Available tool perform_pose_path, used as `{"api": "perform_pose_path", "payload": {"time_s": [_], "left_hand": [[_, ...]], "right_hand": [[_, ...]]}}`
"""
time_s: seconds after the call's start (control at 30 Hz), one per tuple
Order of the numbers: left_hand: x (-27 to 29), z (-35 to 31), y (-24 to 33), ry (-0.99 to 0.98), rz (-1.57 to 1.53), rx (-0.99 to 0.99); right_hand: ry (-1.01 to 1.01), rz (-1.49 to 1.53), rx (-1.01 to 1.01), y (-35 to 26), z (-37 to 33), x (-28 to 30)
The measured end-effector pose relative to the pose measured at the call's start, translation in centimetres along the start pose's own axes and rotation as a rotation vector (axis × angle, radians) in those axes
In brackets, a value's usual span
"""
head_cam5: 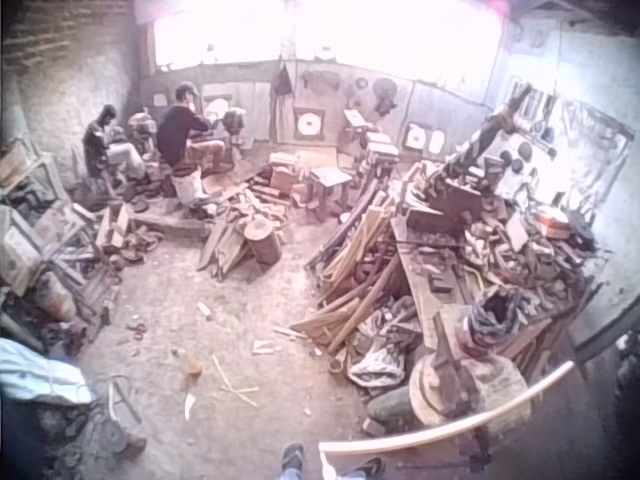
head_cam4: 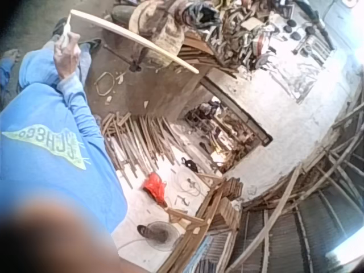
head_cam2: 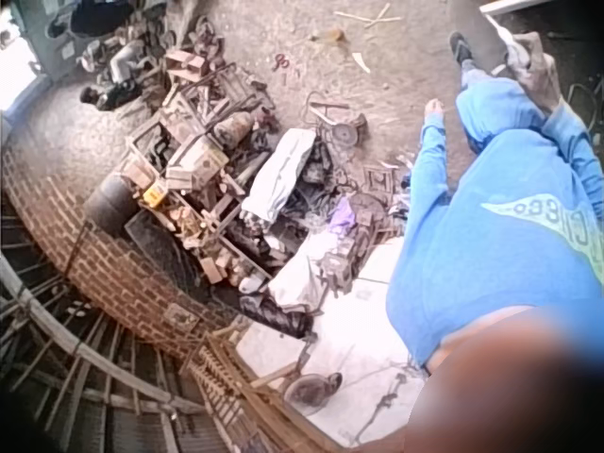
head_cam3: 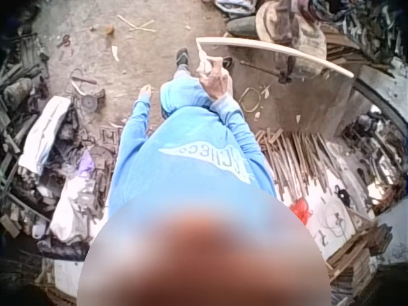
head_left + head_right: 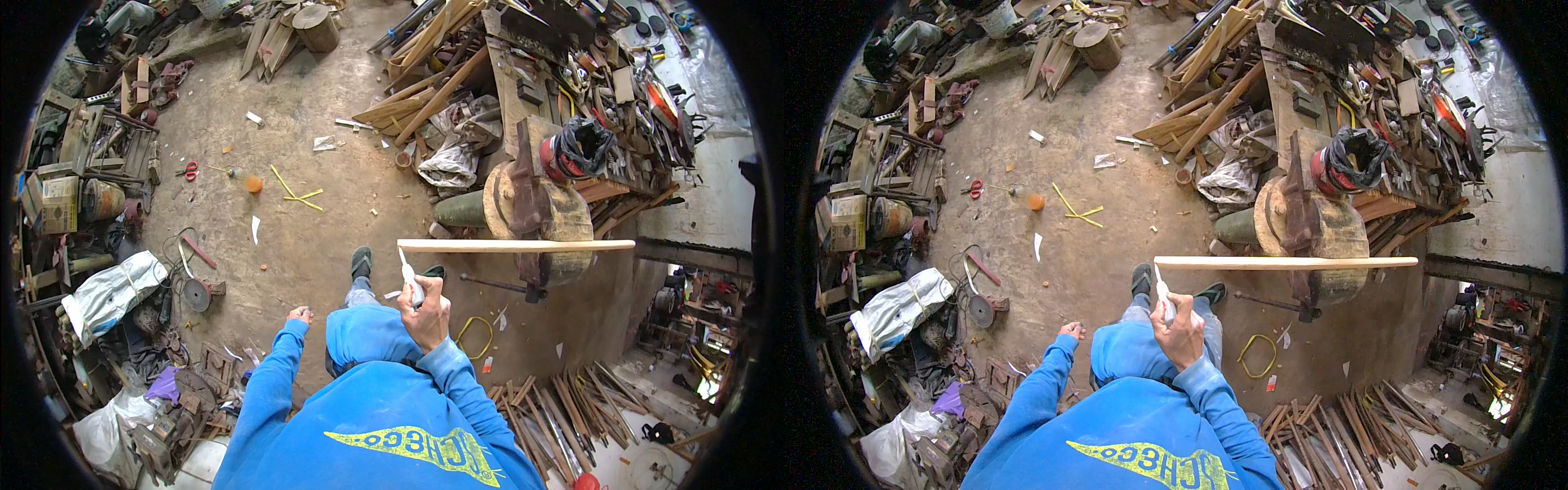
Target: The person applies glue from a white tube to a long wooden dowel resting on a workbench. They then use a small piece of cloth to wipe the dowel and the workbench surface.
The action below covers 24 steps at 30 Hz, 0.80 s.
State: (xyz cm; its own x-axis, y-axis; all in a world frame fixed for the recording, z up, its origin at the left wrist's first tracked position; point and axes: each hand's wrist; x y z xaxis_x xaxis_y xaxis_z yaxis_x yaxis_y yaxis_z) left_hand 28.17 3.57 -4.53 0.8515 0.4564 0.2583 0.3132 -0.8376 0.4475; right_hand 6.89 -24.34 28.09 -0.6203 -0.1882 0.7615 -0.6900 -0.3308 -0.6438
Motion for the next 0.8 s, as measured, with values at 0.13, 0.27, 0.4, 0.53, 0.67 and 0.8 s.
{"api": "perform_pose_path", "payload": {"time_s": [0.13,0.27,0.4,0.53,0.67,0.8], "left_hand": [[-0.3,-0.1,-0.3,-0.011,0.008,0.003],[-0.9,-0.1,-0.7,0.011,-0.017,0.053],[-1.3,0.2,-0.9,-0.001,-0.019,-0.011],[-1.5,0.6,-1.1,-0.012,-0.026,-0.013],[-2.0,0.8,-1.1,-0.009,-0.034,0.015],[-2.8,0.7,-0.7,-0.024,-0.032,-0.018]], "right_hand": [[0.038,-0.005,-0.009,0.4,-0.1,0.0],[0.052,-0.008,-0.054,0.9,-0.3,0.4],[0.078,-0.010,-0.080,1.3,-0.3,1.3],[0.117,-0.026,-0.104,1.8,-0.3,2.0],[0.137,-0.010,-0.139,2.4,-0.4,2.7],[0.134,-0.001,-0.187,3.0,-0.3,3.6]]}}
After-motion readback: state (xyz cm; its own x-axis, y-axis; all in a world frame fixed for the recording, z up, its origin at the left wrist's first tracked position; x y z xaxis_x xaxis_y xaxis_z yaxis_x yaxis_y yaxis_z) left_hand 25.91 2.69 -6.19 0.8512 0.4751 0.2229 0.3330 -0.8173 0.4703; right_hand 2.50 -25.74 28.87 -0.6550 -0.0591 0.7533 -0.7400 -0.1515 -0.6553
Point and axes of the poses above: each hand's wrist, its own z-axis towards the middle knuckle, its own x-axis out of the back of the hand, y = z × x, and after that the axes turned 9 degrees about -z, right-handed
